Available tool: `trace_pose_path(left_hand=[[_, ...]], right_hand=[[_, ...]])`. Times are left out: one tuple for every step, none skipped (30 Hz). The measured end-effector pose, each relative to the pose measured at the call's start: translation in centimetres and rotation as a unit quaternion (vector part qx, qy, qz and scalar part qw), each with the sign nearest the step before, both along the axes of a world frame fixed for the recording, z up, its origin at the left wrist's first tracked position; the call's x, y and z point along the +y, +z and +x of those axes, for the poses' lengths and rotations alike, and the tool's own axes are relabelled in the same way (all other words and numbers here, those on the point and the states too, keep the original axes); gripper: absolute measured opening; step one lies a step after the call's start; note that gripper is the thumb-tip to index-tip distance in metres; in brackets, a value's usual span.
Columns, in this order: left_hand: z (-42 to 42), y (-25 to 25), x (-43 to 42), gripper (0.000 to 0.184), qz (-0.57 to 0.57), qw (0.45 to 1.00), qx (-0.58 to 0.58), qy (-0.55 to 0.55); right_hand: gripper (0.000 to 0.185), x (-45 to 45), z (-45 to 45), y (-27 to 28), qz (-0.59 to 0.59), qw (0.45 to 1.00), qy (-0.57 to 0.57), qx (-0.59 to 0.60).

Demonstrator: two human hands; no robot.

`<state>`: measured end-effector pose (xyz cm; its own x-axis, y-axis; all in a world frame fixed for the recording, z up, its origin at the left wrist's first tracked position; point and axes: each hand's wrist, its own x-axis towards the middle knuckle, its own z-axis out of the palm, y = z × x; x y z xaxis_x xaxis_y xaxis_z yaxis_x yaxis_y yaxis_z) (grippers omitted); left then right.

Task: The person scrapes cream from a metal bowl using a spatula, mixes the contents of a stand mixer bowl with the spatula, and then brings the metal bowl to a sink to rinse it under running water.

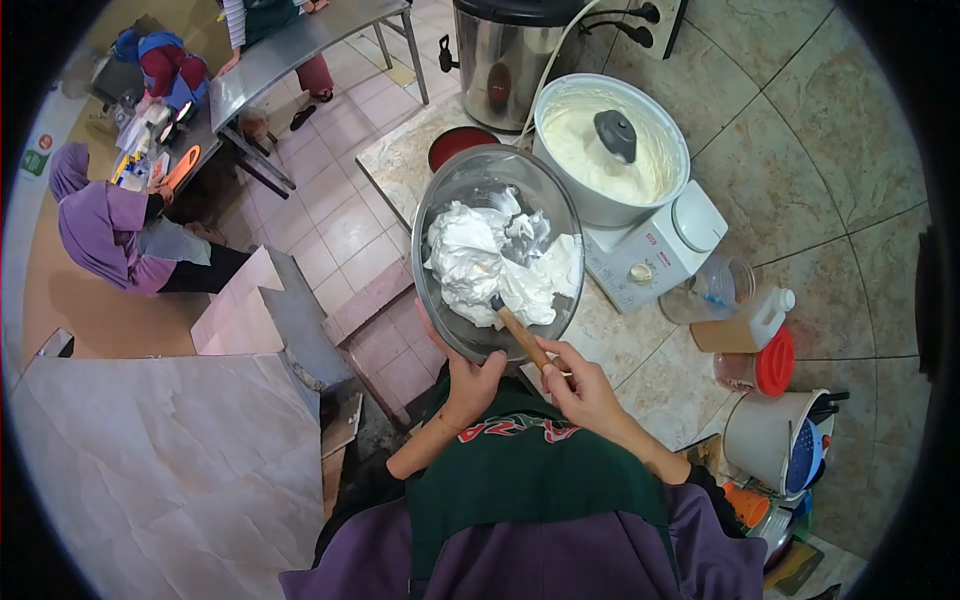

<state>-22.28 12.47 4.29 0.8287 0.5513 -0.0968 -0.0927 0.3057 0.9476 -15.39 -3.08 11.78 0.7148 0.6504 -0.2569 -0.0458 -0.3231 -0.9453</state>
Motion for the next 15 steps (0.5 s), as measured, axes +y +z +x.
trace_pose_path(left_hand=[[-0.1,-0.1,0.2,0.056,0.002,1.0,0.007,-0.003],[-0.2,-0.2,0.3,0.057,0.004,1.0,0.014,-0.006],[-0.2,-0.4,0.4,0.057,0.004,1.0,0.011,-0.005],[-0.2,-0.7,0.5,0.056,0.007,1.0,0.007,0.003],[-0.2,-0.8,0.6,0.056,0.01,1.0,0.004,0.011],[-0.1,-0.5,0.7,0.056,0.01,1.0,0.0,0.013],[0.1,-0.1,0.7,0.056,0.007,1.0,0.004,0.017],[0.3,0.2,0.7,0.056,0.004,1.0,0.007,0.021],[0.4,0.2,0.7,0.056,0.004,1.0,0.004,0.021],[0.6,0.3,0.7,0.056,-0.015,0.999,-0.013,0.033],[0.8,0.4,0.7,0.057,-0.035,0.998,-0.031,0.044],[0.9,0.0,0.8,0.057,-0.035,0.998,-0.035,0.043],[0.9,-0.7,1.1,0.06,-0.063,0.997,-0.01,0.051],[1.0,-1.1,1.3,0.063,-0.091,0.994,0.014,0.056],[1.1,-1.1,1.4,0.063,-0.092,0.994,0.009,0.049]], right_hand=[[0.036,-0.1,0.0,0.2,0.001,1.0,0.0,-0.002],[0.036,-0.1,0.0,0.5,-0.006,1.0,0.003,-0.01],[0.036,-0.1,0.1,0.7,-0.014,1.0,0.006,-0.018],[0.036,-0.2,0.2,0.7,-0.013,1.0,0.007,-0.022],[0.037,-0.3,0.1,0.8,0.0,1.0,0.008,-0.007],[0.038,-0.4,0.1,0.9,0.014,1.0,0.009,0.007],[0.038,-0.5,0.2,1.0,0.014,1.0,0.01,0.004],[0.038,-0.6,0.4,1.2,0.012,1.0,0.012,-0.007],[0.038,-0.7,0.5,1.5,0.01,1.0,0.013,-0.017],[0.038,-0.9,0.7,1.9,0.011,1.0,0.013,-0.021],[0.038,-1.0,0.9,2.3,0.015,0.999,0.012,-0.031],[0.038,-1.1,1.2,2.8,0.018,0.999,0.009,-0.042],[0.038,-1.3,1.4,3.2,0.018,0.999,0.006,-0.047],[0.038,-1.5,1.7,3.8,0.018,0.999,0.005,-0.04],[0.037,-1.8,2.1,4.3,0.018,0.999,0.003,-0.034]])
